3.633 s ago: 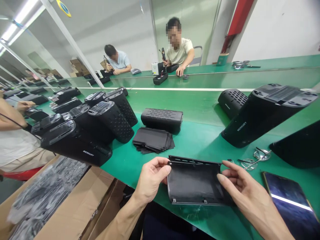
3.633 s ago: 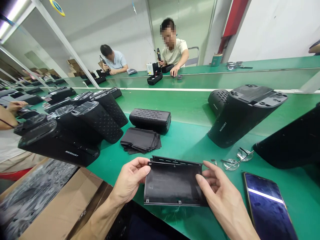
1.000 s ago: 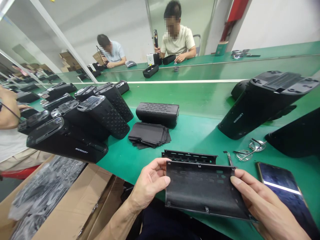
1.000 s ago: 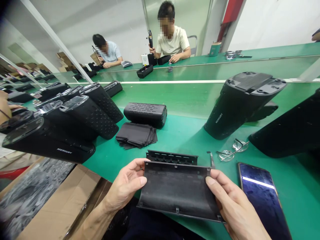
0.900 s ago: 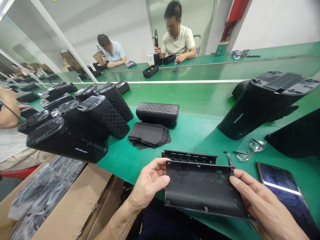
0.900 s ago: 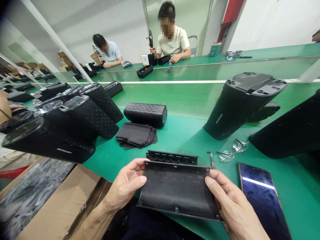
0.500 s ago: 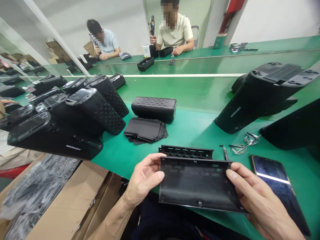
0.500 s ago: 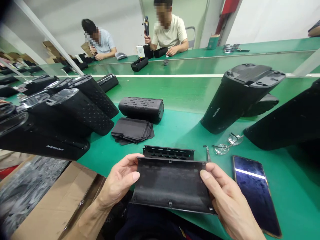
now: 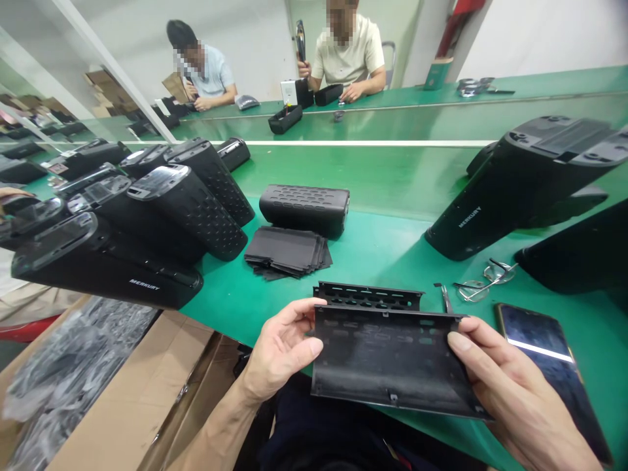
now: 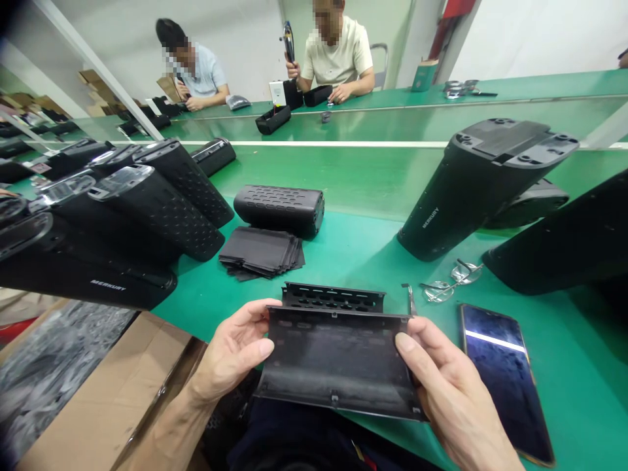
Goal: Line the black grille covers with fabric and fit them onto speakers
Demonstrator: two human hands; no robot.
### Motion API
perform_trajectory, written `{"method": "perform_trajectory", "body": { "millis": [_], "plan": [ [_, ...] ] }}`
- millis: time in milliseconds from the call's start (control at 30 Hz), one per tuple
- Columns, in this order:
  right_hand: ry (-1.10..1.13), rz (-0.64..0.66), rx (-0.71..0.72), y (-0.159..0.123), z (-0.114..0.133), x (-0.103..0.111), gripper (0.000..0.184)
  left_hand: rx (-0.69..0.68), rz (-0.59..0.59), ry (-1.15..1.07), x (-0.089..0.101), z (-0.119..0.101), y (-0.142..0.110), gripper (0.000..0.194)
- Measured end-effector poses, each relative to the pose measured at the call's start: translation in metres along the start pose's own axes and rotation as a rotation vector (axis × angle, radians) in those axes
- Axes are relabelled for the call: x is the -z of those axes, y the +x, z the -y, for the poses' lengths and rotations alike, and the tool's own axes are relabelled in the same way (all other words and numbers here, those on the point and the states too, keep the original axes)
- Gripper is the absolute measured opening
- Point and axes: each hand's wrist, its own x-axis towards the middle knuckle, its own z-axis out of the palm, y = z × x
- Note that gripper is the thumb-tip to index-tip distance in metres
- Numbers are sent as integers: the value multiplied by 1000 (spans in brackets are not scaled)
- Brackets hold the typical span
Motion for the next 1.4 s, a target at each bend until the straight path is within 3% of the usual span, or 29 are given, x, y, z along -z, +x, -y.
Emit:
{"method": "perform_trajectory", "body": {
  "millis": [200,433,633,867,1300,1400],
  "plan": [
    [69,-59,-62,-3,9,-9,68,16,0,-91,-1,1,2,50],
    [-18,-50,-80,4,-4,-1,72,2,-20,-115,-2,1,1,52],
    [55,-69,-173,7,-7,-1,85,106,-90,-253,-8,-6,2,51],
    [83,-23,-182,12,-18,9,80,188,-122,-300,-15,-7,4,41],
    [115,-30,-175,7,-11,2,82,187,-149,-292,-18,-8,4,38],
    [102,-25,-187,4,-10,0,74,193,-154,-308,-18,-8,4,38]
  ]
}}
